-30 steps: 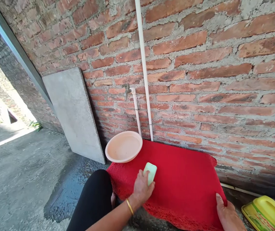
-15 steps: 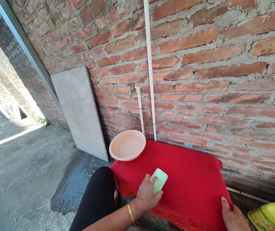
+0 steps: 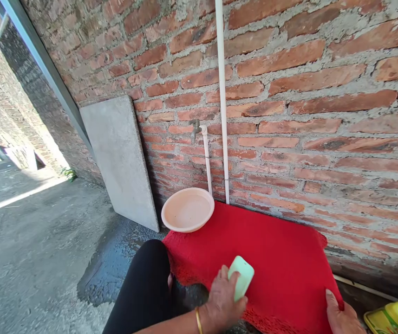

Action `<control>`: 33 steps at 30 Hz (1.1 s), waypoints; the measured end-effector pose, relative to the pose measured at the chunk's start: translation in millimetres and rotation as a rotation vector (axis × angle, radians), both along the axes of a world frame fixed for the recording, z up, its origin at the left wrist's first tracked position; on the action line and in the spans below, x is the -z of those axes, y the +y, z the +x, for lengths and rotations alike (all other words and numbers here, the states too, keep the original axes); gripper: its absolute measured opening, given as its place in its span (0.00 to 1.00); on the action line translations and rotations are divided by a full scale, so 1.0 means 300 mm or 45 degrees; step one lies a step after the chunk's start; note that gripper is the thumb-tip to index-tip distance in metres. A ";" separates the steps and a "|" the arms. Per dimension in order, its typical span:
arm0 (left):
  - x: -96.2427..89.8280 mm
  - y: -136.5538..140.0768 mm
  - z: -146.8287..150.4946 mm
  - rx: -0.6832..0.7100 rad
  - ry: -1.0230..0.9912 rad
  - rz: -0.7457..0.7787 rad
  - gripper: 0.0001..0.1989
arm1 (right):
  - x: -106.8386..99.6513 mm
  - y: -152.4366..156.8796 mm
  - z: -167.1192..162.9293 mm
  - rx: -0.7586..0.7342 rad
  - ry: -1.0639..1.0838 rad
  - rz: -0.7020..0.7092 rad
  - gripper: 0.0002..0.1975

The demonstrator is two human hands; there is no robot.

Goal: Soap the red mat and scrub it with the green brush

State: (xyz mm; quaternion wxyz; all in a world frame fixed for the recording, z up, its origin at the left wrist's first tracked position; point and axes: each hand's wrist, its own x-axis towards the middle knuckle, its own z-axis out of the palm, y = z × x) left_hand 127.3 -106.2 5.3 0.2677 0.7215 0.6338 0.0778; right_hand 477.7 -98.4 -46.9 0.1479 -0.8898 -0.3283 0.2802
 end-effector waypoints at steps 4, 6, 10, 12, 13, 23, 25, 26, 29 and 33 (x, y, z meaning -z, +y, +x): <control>0.005 -0.058 0.115 0.303 -0.148 -0.109 0.39 | -0.011 -0.001 -0.010 -0.005 -0.018 -0.010 0.52; -0.012 -0.043 0.094 0.270 -0.170 -0.054 0.37 | -0.016 -0.004 -0.016 -0.006 -0.026 -0.022 0.52; -0.059 0.083 -0.057 -0.080 -0.060 0.144 0.30 | -0.032 -0.011 -0.032 0.000 -0.013 -0.015 0.54; -0.077 0.163 -0.139 -0.255 0.041 0.204 0.27 | -0.049 -0.014 -0.043 0.010 0.024 -0.032 0.53; -0.082 0.196 -0.170 -0.319 0.091 0.221 0.26 | -0.060 -0.015 -0.050 0.020 0.042 -0.050 0.52; -0.047 0.103 0.107 0.113 0.104 0.143 0.33 | -0.087 -0.020 -0.066 0.058 0.032 -0.047 0.47; -0.059 0.043 0.203 0.270 -0.012 0.049 0.35 | -0.087 -0.020 -0.066 0.069 0.044 -0.053 0.48; -0.070 0.015 0.241 0.337 -0.076 -0.001 0.36 | -0.090 -0.020 -0.068 0.073 0.046 -0.054 0.48; -0.112 -0.044 0.308 0.488 -0.230 -0.118 0.36 | -0.108 -0.022 -0.079 0.071 0.047 -0.063 0.47; -0.139 -0.037 0.271 0.410 -0.319 -0.086 0.33 | -0.134 -0.024 -0.097 0.086 0.036 -0.086 0.45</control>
